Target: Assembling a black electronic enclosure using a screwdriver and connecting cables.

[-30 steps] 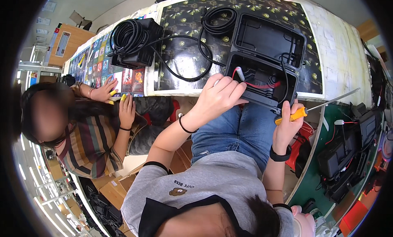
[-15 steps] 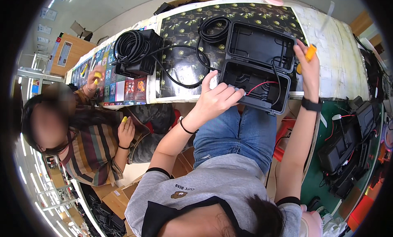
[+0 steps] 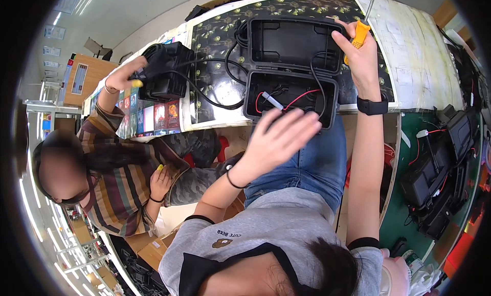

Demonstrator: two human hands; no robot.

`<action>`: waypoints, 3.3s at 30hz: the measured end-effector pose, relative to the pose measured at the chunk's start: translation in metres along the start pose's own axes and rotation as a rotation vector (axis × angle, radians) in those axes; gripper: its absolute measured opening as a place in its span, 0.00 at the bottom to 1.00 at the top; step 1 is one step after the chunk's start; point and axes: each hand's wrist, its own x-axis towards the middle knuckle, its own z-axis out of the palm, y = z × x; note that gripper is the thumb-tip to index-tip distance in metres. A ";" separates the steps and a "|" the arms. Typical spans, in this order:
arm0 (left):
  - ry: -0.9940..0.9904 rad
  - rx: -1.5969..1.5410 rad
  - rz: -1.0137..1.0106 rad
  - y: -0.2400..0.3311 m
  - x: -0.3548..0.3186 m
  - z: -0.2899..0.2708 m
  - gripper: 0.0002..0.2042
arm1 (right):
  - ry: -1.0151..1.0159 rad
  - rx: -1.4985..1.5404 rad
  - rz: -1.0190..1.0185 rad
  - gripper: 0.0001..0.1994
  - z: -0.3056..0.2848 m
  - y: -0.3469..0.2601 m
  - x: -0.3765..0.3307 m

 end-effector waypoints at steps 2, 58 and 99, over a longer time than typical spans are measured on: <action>-0.012 0.041 0.042 0.008 0.014 0.003 0.25 | 0.010 -0.029 -0.003 0.14 0.001 0.000 0.001; 0.456 -0.549 -0.669 -0.055 -0.016 -0.001 0.19 | -0.247 -0.178 -0.038 0.13 0.025 -0.037 -0.065; 0.477 -0.304 -0.396 -0.106 0.006 0.004 0.16 | -0.217 -0.213 -0.054 0.12 0.022 -0.020 -0.053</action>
